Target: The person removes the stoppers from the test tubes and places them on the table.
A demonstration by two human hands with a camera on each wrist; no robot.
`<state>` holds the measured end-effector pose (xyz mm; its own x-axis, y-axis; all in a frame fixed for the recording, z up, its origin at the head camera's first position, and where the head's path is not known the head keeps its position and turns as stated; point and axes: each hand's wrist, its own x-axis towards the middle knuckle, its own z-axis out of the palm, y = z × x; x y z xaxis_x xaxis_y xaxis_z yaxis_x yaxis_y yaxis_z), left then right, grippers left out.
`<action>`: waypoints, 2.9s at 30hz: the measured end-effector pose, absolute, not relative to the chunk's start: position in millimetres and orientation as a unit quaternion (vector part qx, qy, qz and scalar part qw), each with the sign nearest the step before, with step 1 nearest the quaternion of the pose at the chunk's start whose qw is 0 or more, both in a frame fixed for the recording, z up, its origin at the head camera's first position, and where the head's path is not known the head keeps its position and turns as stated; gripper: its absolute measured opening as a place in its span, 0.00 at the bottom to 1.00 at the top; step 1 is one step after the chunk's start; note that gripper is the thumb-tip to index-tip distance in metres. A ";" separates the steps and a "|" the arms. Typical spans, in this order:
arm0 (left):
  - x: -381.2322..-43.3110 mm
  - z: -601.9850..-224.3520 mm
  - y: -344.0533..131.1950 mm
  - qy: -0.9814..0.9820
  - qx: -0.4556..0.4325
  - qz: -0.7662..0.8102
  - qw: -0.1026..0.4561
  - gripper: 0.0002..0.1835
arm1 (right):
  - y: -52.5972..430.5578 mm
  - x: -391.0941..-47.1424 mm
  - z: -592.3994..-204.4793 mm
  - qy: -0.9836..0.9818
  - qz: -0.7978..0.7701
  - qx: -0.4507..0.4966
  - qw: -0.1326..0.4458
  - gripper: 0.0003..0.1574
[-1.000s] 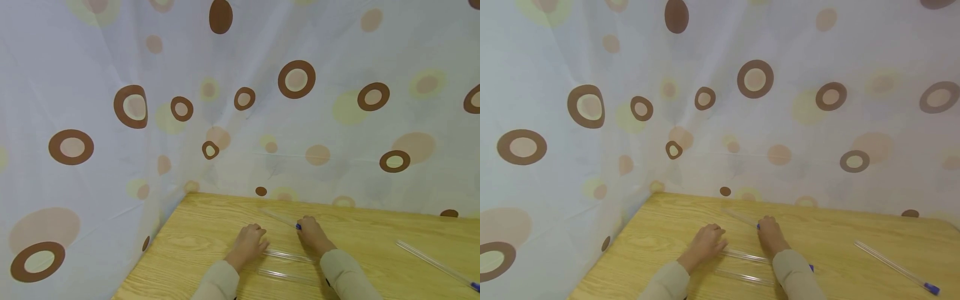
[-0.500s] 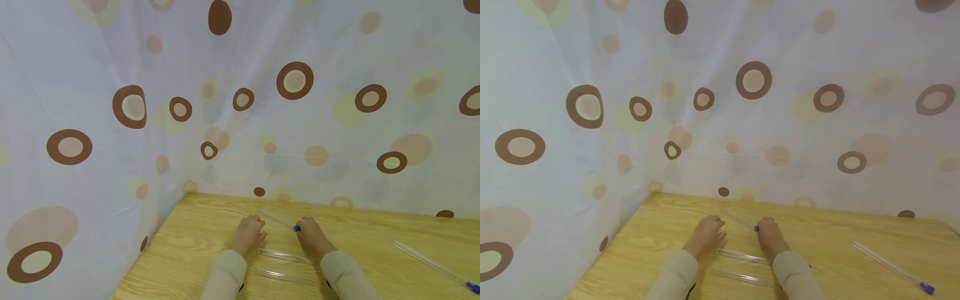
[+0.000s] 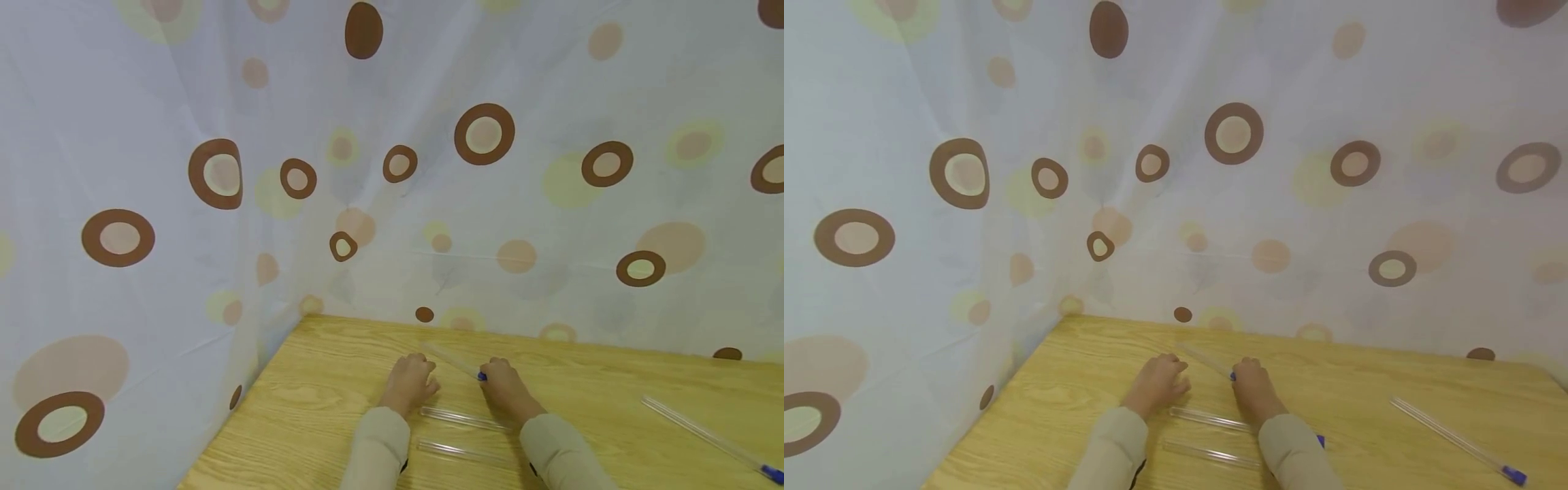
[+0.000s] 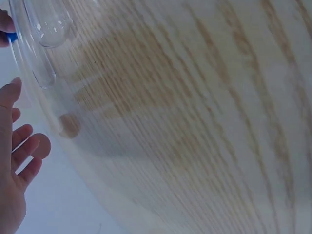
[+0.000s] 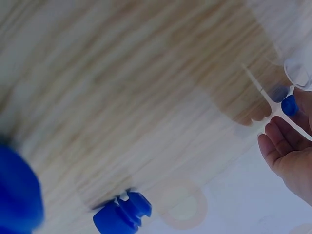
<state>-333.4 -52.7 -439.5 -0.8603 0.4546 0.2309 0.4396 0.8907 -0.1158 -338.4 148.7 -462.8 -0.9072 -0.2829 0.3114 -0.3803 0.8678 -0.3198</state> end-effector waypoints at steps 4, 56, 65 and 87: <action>-332.0 -437.9 -51.1 -0.969 -0.225 0.022 0.099 0.22 | 146.9 -337.1 -462.0 -0.958 0.193 0.169 0.130 0.11; -336.1 -450.1 -41.1 -0.974 -0.212 0.035 0.070 0.17 | 157.6 -318.7 -451.7 -0.956 0.199 0.201 0.079 0.07; -333.4 -451.9 -40.5 -0.964 -0.250 0.019 0.093 0.10 | 157.5 -310.1 -450.0 -0.951 0.224 0.197 0.074 0.06; -318.4 -436.9 -41.0 -0.945 -0.291 0.067 0.134 0.07 | 173.0 -296.2 -444.3 -0.929 0.227 0.266 0.121 0.04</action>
<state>-318.4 -41.0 -436.9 -0.7943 0.5685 0.2143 0.5329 0.8213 -0.2038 -296.2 173.0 -444.3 -0.8298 -0.4388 0.3447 -0.5484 0.7557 -0.3582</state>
